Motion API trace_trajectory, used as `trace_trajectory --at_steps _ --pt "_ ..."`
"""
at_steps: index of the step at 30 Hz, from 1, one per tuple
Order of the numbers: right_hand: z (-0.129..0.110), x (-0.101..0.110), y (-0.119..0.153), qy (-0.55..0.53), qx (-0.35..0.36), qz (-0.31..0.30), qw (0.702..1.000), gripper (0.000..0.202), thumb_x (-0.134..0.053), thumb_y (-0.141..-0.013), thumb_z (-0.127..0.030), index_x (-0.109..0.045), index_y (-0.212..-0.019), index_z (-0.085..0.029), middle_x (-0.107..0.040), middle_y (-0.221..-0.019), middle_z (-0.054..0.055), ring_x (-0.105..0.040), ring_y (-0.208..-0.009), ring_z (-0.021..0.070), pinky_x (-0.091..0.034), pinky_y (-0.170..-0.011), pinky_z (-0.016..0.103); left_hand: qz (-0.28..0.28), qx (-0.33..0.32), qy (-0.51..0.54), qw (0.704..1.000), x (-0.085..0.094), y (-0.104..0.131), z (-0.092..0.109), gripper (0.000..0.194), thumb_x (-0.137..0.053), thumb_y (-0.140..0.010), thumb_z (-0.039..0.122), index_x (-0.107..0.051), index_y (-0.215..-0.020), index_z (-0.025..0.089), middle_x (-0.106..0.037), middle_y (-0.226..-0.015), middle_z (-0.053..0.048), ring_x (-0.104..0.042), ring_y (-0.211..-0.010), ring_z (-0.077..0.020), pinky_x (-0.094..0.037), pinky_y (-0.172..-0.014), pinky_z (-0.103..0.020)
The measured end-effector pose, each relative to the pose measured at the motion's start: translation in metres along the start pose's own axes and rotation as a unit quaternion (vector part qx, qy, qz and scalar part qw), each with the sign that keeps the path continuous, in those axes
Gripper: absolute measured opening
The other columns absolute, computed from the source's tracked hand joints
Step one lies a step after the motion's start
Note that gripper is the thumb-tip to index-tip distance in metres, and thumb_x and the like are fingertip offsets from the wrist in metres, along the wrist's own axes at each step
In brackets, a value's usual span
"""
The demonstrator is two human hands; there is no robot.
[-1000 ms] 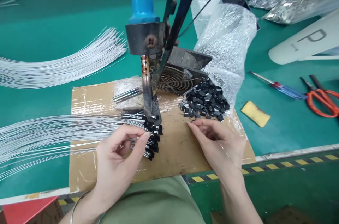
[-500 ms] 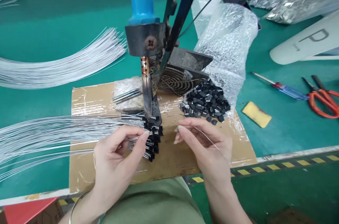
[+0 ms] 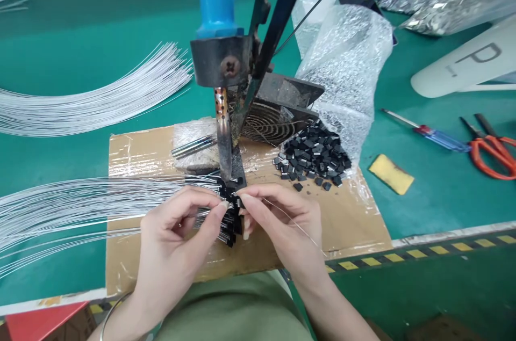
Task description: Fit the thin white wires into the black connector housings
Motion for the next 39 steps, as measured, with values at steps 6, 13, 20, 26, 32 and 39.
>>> trace_trajectory --at_steps 6,13,20,26,32,39 --pt "-0.001 -0.004 0.002 0.024 0.016 -0.008 1.000 0.003 -0.083 -0.088 -0.024 -0.085 -0.088 -0.023 -0.072 -0.061 -0.003 -0.062 -0.045 0.0084 -0.057 -0.044 0.016 -0.052 0.020 0.054 0.997 -0.002 -0.003 0.008 0.017 -0.073 -0.090 0.010 -0.076 -0.080 0.023 -0.079 -0.090 0.002 -0.072 -0.078 -0.0102 -0.054 -0.068 -0.016" --pt "-0.002 -0.003 0.002 0.036 0.022 -0.017 0.999 0.004 -0.082 -0.088 -0.023 -0.086 -0.088 -0.024 -0.072 -0.061 -0.003 -0.061 -0.045 0.0077 -0.056 -0.045 0.015 -0.058 0.022 0.074 0.995 -0.002 -0.003 0.007 0.019 -0.072 -0.091 0.008 -0.077 -0.082 0.024 -0.080 -0.091 0.002 -0.074 -0.079 -0.0089 -0.057 -0.074 -0.013" --pt "-0.001 -0.002 0.002 0.065 0.016 -0.012 0.998 0.008 -0.082 -0.088 -0.029 -0.085 -0.086 -0.022 -0.072 -0.061 -0.001 -0.061 -0.044 0.0101 -0.056 -0.044 0.020 -0.052 0.026 0.058 0.997 -0.002 -0.003 0.007 0.019 -0.073 -0.090 0.009 -0.077 -0.080 0.024 -0.081 -0.091 0.002 -0.074 -0.079 -0.0095 -0.056 -0.072 -0.014" --pt "-0.002 0.001 0.003 0.111 0.030 -0.029 0.993 0.011 -0.078 -0.094 -0.033 -0.084 -0.091 -0.023 -0.072 -0.070 0.000 -0.058 -0.050 0.0105 -0.048 -0.047 0.023 -0.045 0.036 0.055 0.997 -0.002 -0.004 0.006 0.015 -0.075 -0.088 0.010 -0.077 -0.078 0.022 -0.081 -0.090 -0.001 -0.074 -0.078 -0.0126 -0.056 -0.070 -0.018" --pt "-0.001 0.007 0.008 0.161 0.112 -0.050 0.979 0.042 -0.039 -0.111 -0.044 -0.073 -0.131 -0.030 -0.055 -0.083 0.001 -0.052 -0.067 0.0166 -0.043 -0.061 0.032 -0.026 0.039 0.046 0.998 -0.004 -0.008 0.004 0.012 -0.077 -0.086 0.014 -0.076 -0.076 0.021 -0.080 -0.087 -0.003 -0.073 -0.075 -0.0144 -0.055 -0.066 -0.020" --pt "0.002 0.011 0.012 0.169 0.115 -0.039 0.978 0.018 -0.041 -0.109 -0.027 -0.055 -0.119 -0.028 -0.056 -0.071 -0.005 -0.049 -0.061 0.0158 -0.037 -0.060 0.031 -0.007 0.038 0.025 0.999 -0.003 -0.014 0.009 0.011 -0.077 -0.085 0.018 -0.074 -0.075 0.020 -0.079 -0.082 -0.001 -0.071 -0.071 -0.0134 -0.053 -0.061 -0.019"
Point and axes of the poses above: each hand's wrist, its own y-axis away from the middle knuckle, its own x-axis out of the back of the hand, z = x × y, the point moved 2 cm from there along -y, towards the middle knuckle
